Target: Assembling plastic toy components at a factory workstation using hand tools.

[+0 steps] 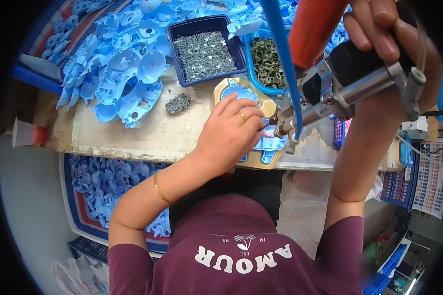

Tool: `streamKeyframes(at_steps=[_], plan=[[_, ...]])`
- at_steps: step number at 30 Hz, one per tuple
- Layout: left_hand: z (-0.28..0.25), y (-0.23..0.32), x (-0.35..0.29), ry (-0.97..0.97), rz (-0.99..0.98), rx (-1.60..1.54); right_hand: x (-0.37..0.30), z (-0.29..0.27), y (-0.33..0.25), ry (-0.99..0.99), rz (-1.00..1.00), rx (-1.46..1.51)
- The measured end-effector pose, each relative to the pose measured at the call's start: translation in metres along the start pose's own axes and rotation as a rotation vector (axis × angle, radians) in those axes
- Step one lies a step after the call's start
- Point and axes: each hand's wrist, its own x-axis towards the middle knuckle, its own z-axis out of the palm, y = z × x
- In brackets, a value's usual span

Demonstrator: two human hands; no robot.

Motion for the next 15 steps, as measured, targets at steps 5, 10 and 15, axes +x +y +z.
streamKeyframes(at_steps=[5,10,15], plan=[[-0.010,-0.001,0.000,-0.182,0.117,0.308,-0.002,0.029,0.025,0.072,-0.358,-0.453],[-0.028,-0.003,-0.003,-0.253,-0.011,0.190,0.004,0.071,0.012,0.670,0.038,-0.257],[-0.031,-0.007,-0.018,-0.228,-0.103,0.119,0.017,0.092,0.017,0.967,0.223,-0.166]])
